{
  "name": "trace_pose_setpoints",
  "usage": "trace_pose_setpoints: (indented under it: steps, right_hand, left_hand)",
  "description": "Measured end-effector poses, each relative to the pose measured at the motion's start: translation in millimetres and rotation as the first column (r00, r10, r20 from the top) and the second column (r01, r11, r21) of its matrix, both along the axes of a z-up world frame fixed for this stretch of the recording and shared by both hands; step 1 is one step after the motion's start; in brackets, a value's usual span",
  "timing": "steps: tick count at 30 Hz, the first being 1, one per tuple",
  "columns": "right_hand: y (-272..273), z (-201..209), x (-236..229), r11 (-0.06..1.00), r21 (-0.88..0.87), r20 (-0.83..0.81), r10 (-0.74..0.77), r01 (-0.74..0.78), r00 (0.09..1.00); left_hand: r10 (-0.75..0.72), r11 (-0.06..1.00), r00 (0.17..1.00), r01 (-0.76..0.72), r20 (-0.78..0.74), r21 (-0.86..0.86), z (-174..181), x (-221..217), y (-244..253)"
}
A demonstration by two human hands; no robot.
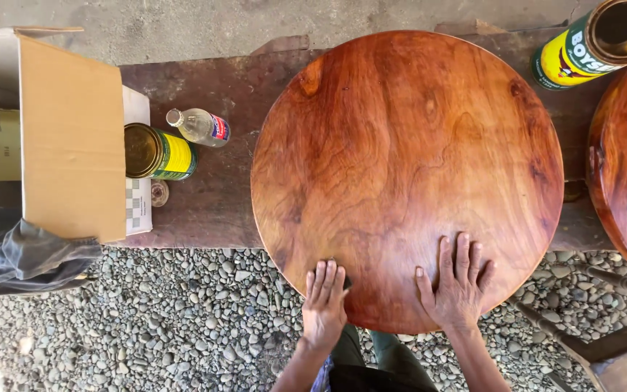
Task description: Applying finish and sanding a circular wooden table top to achieve a smooth surface.
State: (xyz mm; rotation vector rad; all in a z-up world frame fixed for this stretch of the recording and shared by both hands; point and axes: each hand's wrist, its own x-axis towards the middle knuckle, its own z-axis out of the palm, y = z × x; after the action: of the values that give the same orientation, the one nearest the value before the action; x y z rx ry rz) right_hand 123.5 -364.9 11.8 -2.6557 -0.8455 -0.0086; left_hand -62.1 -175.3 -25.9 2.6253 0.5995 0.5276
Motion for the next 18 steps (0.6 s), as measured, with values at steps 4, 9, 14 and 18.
trace_pose_setpoints:
  steps: [4, 9, 14, 18]
  right_hand:
    - [-6.4, -4.3, -2.0, 1.0, 0.013, 0.012, 0.027, -0.027, 1.0]
    - [-7.6, -4.6, -6.0, 1.0, -0.003, 0.04, 0.027, -0.027, 0.999]
    - [-5.4, -2.2, -1.5, 1.0, -0.003, 0.014, 0.016, -0.016, 1.0]
    - [-4.5, -0.9, -1.4, 0.999, -0.033, -0.002, 0.009, -0.009, 1.0]
  left_hand:
    - [0.058, 0.997, 0.998, -0.057, -0.026, 0.05, 4.6, 69.8, 67.4]
    - [0.173, 0.98, 0.985, -0.172, 0.001, 0.095, 2.6, 127.2, 122.9]
    - [0.06, 0.997, 0.989, -0.052, -0.135, 0.065, 18.0, 16.5, -4.8]
    - [0.064, 0.997, 0.998, -0.065, -0.019, -0.048, 5.2, -6.9, -16.1]
